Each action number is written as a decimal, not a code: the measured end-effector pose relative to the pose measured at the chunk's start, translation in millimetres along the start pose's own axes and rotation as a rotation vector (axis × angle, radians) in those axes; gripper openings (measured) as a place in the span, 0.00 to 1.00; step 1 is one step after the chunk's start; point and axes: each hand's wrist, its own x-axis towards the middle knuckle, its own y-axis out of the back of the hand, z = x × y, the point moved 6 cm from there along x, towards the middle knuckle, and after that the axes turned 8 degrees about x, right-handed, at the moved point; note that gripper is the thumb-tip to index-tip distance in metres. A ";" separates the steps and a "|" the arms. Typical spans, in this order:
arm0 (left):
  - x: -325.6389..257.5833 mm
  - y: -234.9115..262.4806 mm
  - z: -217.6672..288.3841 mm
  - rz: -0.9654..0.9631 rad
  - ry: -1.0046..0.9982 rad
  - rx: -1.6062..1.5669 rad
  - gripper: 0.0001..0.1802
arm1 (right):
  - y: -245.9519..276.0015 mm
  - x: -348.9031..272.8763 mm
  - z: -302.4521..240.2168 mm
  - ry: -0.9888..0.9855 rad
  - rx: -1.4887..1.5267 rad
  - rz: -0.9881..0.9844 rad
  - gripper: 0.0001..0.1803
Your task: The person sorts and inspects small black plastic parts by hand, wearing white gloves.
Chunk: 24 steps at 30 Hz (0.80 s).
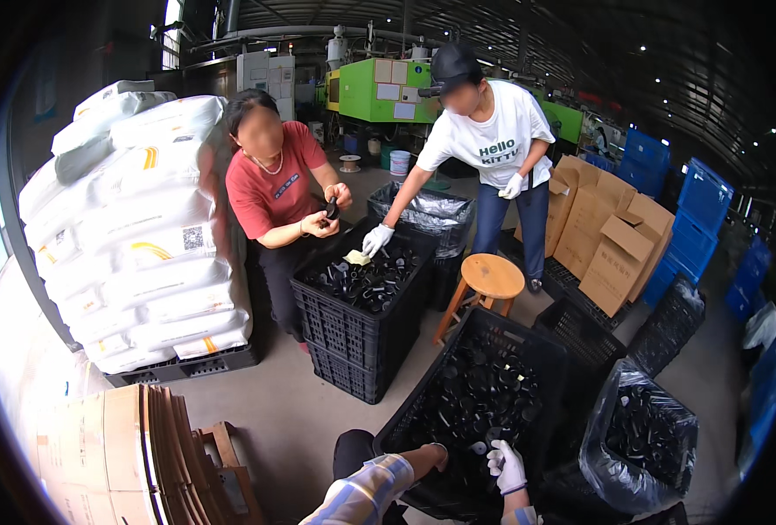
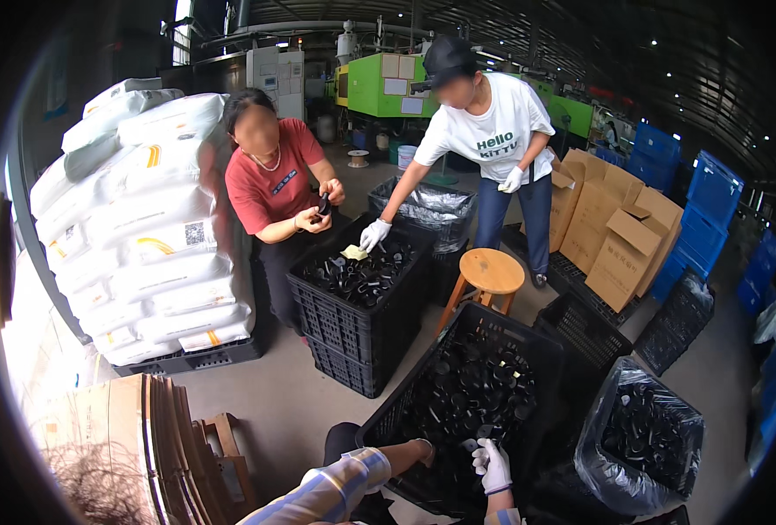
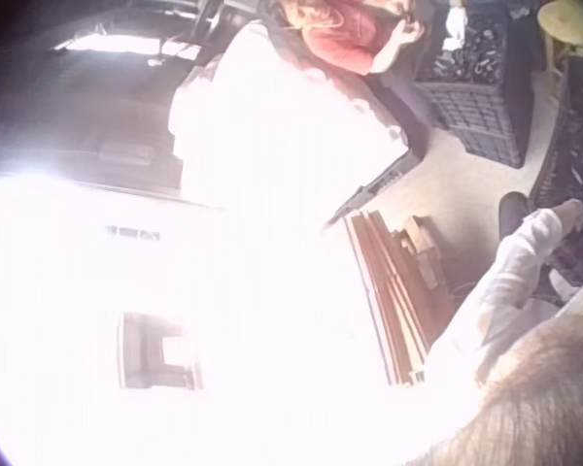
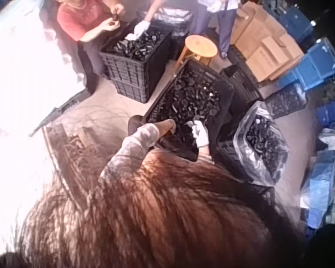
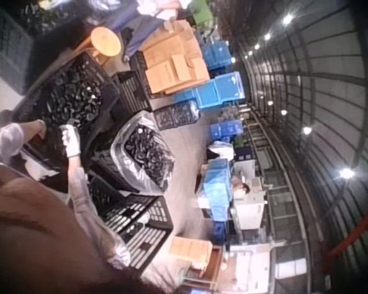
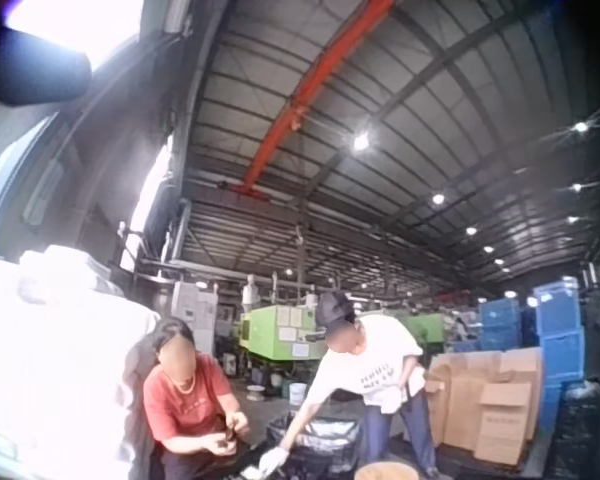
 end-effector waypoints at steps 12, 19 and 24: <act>31.9 4.7 1.8 -0.194 0.031 -0.029 0.34 | 5.9 1.4 0.8 0.014 -0.002 0.009 0.15; 57.1 -29.3 -0.3 -0.299 0.075 0.008 0.32 | 2.7 0.4 2.1 0.005 0.004 -0.004 0.14; 73.8 -29.2 6.2 -0.379 0.122 0.041 0.30 | 2.5 -1.4 0.9 0.005 0.012 -0.014 0.14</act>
